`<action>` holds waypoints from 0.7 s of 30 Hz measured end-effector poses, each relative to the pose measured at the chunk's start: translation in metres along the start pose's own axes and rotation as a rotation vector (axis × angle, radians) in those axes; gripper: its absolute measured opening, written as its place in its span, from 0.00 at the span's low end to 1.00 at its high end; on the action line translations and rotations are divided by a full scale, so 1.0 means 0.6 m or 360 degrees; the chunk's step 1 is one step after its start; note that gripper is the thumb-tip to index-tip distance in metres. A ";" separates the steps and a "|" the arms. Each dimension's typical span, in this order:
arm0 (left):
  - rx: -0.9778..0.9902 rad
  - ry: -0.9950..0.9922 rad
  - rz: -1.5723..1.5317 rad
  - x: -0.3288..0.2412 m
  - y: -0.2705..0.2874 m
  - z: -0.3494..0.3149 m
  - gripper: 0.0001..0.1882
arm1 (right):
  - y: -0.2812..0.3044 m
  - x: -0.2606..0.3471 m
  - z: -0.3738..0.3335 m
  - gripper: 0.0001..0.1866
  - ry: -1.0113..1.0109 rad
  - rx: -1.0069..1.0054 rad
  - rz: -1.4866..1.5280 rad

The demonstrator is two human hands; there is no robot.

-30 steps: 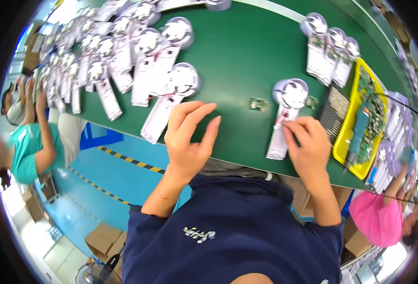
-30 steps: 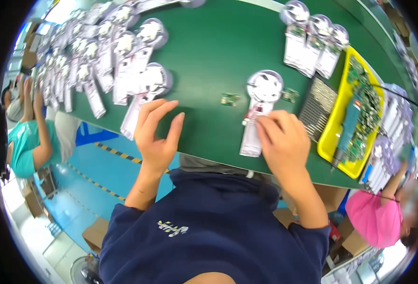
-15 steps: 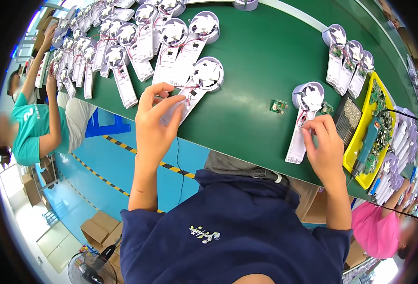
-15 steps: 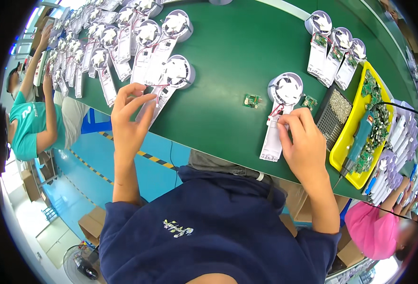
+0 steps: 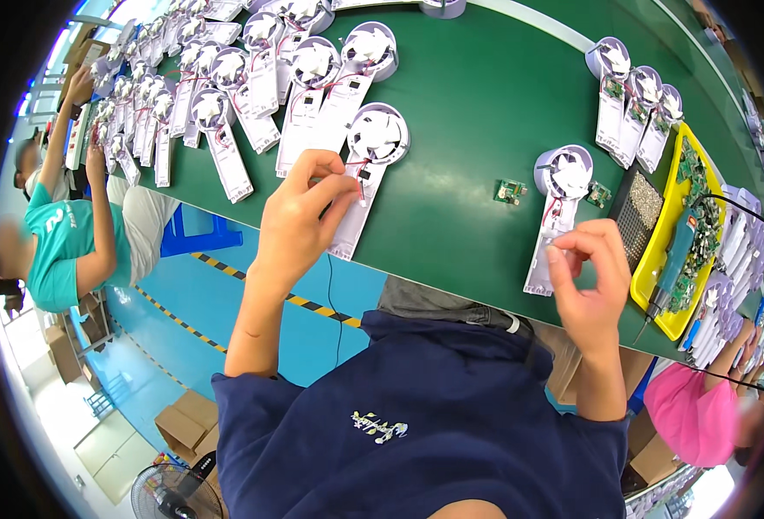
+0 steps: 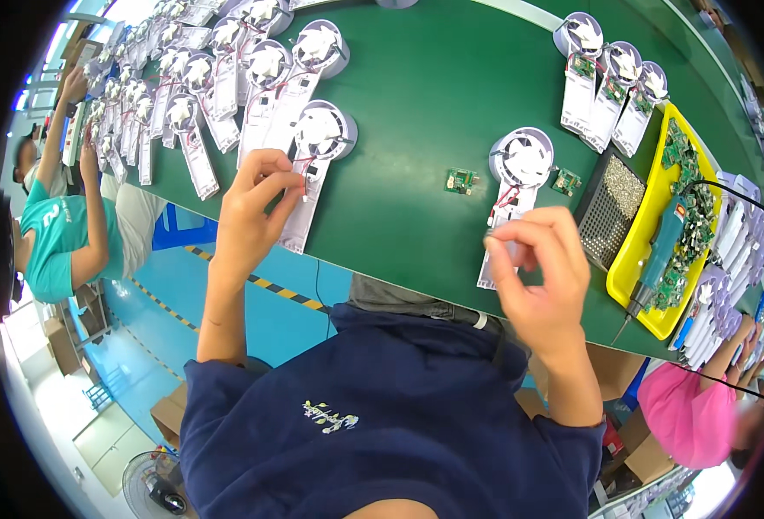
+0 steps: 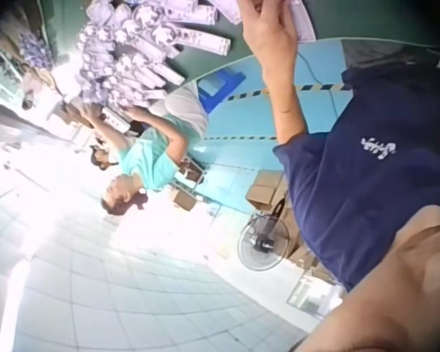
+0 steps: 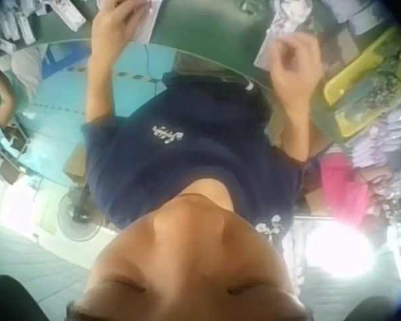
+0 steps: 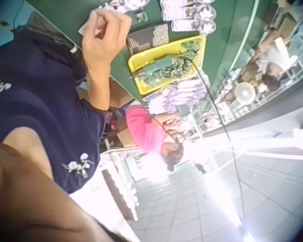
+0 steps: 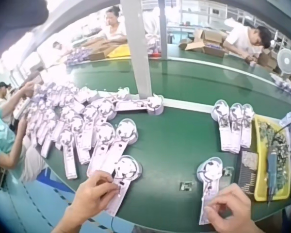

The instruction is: Assembling handheld fans by placing circuit boards into the plastic casing and using an electric screwdriver to secure components.

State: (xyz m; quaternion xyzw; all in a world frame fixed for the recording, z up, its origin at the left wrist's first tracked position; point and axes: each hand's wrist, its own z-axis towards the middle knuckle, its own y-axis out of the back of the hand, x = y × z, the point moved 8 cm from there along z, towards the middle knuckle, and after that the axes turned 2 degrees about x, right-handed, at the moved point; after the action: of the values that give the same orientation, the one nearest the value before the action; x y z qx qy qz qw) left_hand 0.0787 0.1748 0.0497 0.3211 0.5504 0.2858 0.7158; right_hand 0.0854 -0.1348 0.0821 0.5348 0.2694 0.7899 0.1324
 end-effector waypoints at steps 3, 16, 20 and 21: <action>-0.0029 -0.0011 0.0002 -0.007 -0.016 -0.003 0.10 | -0.041 0.028 0.011 0.10 0.0051 0.0114 0.0089; -0.0763 0.0511 -0.1058 0.004 -0.056 -0.084 0.05 | -0.210 0.124 0.077 0.09 0.0475 0.0134 -0.0156; -0.0913 0.0697 -0.0984 0.002 -0.066 -0.106 0.05 | -0.242 0.105 0.099 0.07 0.0608 0.0174 -0.0337; -0.0902 0.0577 -0.0848 -0.010 -0.063 -0.103 0.06 | -0.241 0.102 0.100 0.06 0.0590 0.0198 -0.0368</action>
State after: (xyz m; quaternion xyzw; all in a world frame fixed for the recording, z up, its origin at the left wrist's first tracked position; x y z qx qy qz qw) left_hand 0.0196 0.1555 0.0122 -0.0970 0.6306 0.2826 0.7163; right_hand 0.1047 0.0312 0.0641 0.3533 0.3968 0.8360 0.1372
